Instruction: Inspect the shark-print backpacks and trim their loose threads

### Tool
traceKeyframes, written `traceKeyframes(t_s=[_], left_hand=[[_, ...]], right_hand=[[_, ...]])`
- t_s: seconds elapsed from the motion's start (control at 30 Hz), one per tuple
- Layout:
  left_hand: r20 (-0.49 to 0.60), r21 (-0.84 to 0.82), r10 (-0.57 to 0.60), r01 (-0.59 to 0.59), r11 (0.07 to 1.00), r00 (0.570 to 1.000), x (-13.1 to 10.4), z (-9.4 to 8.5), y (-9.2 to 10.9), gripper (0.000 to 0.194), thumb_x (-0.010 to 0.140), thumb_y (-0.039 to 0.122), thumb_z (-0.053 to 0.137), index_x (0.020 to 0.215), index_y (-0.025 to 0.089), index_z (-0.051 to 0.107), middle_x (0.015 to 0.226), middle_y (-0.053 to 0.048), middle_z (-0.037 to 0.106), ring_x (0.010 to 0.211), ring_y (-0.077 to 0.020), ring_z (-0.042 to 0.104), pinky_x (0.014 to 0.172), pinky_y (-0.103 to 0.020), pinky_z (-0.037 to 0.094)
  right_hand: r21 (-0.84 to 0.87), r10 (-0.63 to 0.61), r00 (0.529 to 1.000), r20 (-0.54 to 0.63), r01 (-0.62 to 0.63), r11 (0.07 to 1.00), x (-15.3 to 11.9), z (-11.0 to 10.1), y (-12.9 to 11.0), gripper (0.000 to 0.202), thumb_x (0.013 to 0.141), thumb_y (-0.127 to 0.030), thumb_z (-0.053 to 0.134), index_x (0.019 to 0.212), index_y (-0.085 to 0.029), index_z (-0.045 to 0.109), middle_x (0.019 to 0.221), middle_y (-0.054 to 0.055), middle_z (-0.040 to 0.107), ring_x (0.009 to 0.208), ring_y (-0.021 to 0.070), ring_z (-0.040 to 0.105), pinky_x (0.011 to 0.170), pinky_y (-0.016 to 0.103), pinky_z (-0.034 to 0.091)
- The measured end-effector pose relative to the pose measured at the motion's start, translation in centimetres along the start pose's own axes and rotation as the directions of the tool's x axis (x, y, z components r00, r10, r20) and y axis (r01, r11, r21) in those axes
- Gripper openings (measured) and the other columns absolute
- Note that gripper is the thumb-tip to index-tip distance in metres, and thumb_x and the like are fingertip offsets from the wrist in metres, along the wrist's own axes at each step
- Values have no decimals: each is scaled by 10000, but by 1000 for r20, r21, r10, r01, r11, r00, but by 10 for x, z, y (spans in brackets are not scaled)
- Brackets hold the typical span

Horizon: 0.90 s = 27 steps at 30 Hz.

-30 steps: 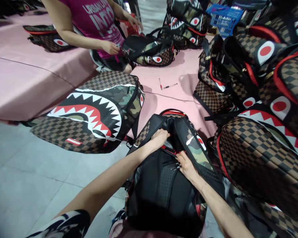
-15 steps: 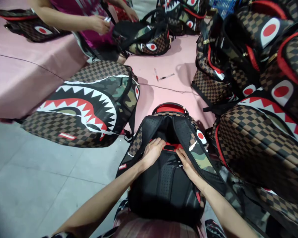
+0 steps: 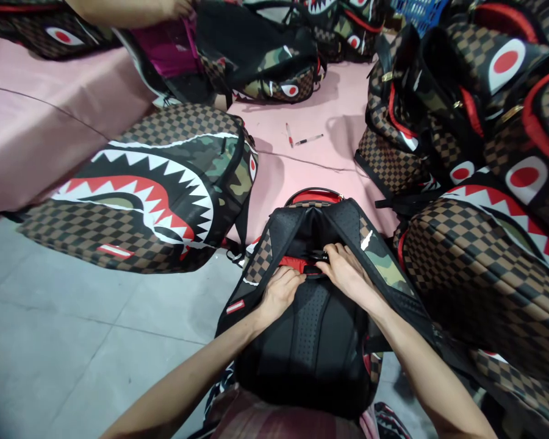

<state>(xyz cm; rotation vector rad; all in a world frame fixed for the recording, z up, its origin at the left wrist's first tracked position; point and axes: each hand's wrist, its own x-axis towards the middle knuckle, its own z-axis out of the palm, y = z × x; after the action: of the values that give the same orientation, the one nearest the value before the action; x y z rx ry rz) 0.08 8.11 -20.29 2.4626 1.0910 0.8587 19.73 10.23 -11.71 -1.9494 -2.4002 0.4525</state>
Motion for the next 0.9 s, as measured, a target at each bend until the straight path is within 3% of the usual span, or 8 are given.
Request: traceKeyframes(t_s=[0.13,0.33,0.57,0.9], left_hand=[[-14,24,22,-22,999,1000,1,0,0,185,854,72,462,949,155,597,808,-25,609,816,-153,510,751,-286,467],[-36,20,25,-24,999,999,0,1,-1,199,851,62,454,953,156,596,809,-30,607,815,-153,511,748,-284,473],[-107,-20,26,-28,999,994,6,0,2,184,840,43,458,902,148,596,781,-28,602,787,-145,500,726,-265,475],[-60,-16,-34,34,999,998,10,-1,4,158,857,96,466,895,163,604,763,-18,603,761,-139,512,725,-267,467]], right_hand=[[-65,42,990,134,-34,997,6,7,0,171,844,-305,517,897,-201,642,829,41,664,809,199,589,679,259,382],[-13,47,981,189,-46,999,13,9,5,171,821,-314,526,860,-238,674,850,13,692,813,181,607,641,245,350],[72,20,986,167,-32,997,15,6,6,161,799,-310,551,868,-269,691,830,1,695,813,168,610,666,232,353],[216,188,975,115,-209,954,14,17,3,163,808,-315,530,853,-249,672,800,-15,700,775,156,624,648,228,359]])
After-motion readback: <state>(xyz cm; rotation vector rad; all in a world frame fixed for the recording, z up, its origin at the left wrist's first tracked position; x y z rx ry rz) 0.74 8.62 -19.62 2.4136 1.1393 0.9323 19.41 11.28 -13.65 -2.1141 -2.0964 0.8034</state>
